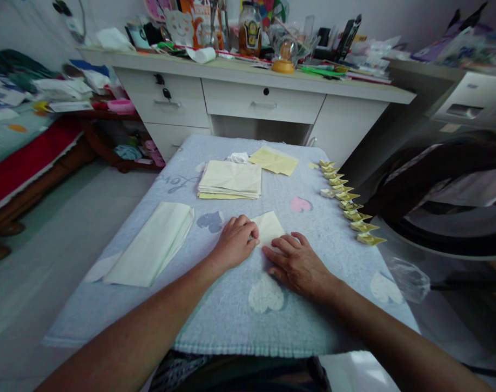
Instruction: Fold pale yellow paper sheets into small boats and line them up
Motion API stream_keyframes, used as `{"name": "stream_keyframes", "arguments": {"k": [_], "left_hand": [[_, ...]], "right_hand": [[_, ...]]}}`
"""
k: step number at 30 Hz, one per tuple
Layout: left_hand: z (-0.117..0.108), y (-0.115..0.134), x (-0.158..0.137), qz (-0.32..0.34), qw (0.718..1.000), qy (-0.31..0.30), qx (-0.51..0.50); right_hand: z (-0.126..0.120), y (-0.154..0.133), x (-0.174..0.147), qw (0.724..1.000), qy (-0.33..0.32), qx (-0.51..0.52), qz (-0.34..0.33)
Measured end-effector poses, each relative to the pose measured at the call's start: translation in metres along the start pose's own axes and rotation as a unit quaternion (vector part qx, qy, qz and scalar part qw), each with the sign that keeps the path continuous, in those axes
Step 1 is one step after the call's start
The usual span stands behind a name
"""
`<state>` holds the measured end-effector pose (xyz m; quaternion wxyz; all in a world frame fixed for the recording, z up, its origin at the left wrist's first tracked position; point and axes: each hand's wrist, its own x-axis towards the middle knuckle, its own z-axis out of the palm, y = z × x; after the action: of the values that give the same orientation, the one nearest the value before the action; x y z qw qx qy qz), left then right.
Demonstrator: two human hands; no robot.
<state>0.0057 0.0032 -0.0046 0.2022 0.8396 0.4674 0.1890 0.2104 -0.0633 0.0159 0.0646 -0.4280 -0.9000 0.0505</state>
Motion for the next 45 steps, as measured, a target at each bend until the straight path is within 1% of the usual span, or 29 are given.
{"name": "stream_keyframes", "arguments": {"k": [12, 15, 17, 19, 20, 23, 26, 29, 31, 34, 37, 39, 40, 42, 44, 45], "left_hand": [[0.001, -0.001, 0.0, 0.004, 1.0, 0.005, -0.003], [0.001, 0.0, -0.001, 0.009, 1.0, 0.008, -0.004], [0.0, -0.001, -0.002, 0.016, 1.0, 0.012, -0.007], [-0.001, -0.001, -0.002, 0.023, 1.0, 0.014, -0.015], [-0.002, -0.001, -0.002, 0.027, 0.999, 0.013, -0.022], [-0.004, -0.001, -0.002, 0.031, 0.998, 0.016, -0.05], [-0.004, -0.001, -0.002, 0.028, 0.997, 0.034, -0.066], [-0.004, 0.0, -0.004, 0.033, 0.996, 0.046, -0.065], [-0.004, 0.0, -0.005, 0.035, 0.996, 0.05, -0.058], [-0.003, -0.001, -0.005, 0.029, 0.996, 0.056, -0.055], [0.0, -0.003, -0.005, 0.026, 0.995, 0.069, -0.07], [0.002, -0.005, -0.005, 0.014, 0.992, 0.081, -0.101], [0.003, -0.006, -0.004, -0.001, 0.988, 0.089, -0.127], [0.003, -0.007, -0.002, -0.041, 0.972, 0.107, -0.206], [0.001, -0.005, 0.0, -0.076, 0.939, 0.111, -0.317], [-0.001, -0.004, 0.002, -0.087, 0.916, 0.103, -0.377]], "right_hand": [[-0.007, 0.014, -0.053, 0.999, 0.013, -0.005, 0.03], [-0.015, 0.018, -0.058, 0.999, 0.017, 0.024, 0.034], [-0.021, 0.021, -0.055, 0.997, 0.017, 0.059, 0.038], [-0.025, 0.024, -0.046, 0.994, 0.037, 0.094, 0.051], [-0.026, 0.026, -0.039, 0.991, 0.053, 0.105, 0.068], [-0.019, 0.031, -0.008, 0.978, 0.08, 0.129, 0.141], [-0.007, 0.034, 0.027, 0.971, 0.077, 0.115, 0.193], [0.002, 0.037, 0.054, 0.959, 0.052, 0.15, 0.233], [0.004, 0.039, 0.065, 0.95, 0.056, 0.178, 0.249], [0.004, 0.044, 0.072, 0.934, 0.085, 0.24, 0.251], [0.0, 0.049, 0.072, 0.909, 0.092, 0.321, 0.25], [-0.004, 0.051, 0.07, 0.875, 0.082, 0.401, 0.257], [-0.006, 0.051, 0.069, 0.848, 0.082, 0.453, 0.262], [-0.01, 0.048, 0.066, 0.78, 0.106, 0.553, 0.274], [-0.01, 0.042, 0.064, 0.711, 0.155, 0.623, 0.287], [-0.01, 0.038, 0.063, 0.681, 0.178, 0.647, 0.293]]}}
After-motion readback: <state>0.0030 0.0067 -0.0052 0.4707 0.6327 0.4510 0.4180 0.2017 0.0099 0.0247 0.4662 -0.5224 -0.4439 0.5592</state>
